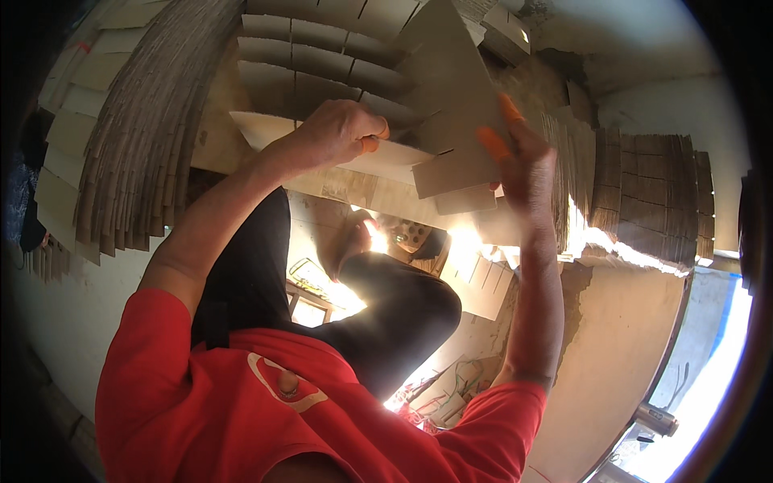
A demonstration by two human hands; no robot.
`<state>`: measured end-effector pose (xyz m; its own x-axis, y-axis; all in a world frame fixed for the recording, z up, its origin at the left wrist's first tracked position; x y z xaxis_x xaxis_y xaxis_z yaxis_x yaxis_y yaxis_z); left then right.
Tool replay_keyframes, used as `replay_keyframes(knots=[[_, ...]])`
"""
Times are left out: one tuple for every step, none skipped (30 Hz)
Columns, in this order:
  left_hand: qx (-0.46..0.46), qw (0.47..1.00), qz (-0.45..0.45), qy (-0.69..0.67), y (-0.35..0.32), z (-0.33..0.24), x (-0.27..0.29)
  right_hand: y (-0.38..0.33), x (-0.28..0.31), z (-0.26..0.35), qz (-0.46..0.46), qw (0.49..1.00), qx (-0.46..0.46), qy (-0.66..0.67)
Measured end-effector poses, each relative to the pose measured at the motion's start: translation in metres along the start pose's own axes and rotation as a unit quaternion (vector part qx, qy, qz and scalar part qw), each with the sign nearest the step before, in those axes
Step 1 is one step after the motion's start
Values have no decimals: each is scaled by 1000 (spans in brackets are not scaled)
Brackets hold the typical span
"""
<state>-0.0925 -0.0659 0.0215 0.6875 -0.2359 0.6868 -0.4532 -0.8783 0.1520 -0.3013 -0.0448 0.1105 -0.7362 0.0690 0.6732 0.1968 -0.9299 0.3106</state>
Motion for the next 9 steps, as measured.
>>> replay_keyframes(knots=[[2,1000,2,9,1,1,0,2,-4,0,6,1000,12,-3],[4,1000,3,18,1,2,0,4,-7,-2,17,1000,1,4],[7,1000,8,18,2,1,-1,5,-9,-6,29,999,-13,11],[10,1000,13,17,3,0,-1,5,-12,-9,41,999,-26,18],[13,1000,18,17,4,0,-2,4,-18,-13,73,997,-33,26],[16,1000,18,18,5,2,-2,3,-26,-16,105,993,-38,35],[18,1000,18,18,6,3,-2,2,-31,-17,126,991,-39,30],[20,999,18,19,7,5,-3,2,-35,-18,145,988,-40,25],[20,999,20,18,6,5,-4,2,-38,-15,153,987,-37,6]])
Point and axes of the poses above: each hand's wrist, its own y-axis towards the middle knuckle, its own x-axis out of the back of the hand, z = x × y, the point moved 6 cm from there along y, towards the middle knuckle, and after that the axes turned 13 degrees about x, right-handed, at the moved point
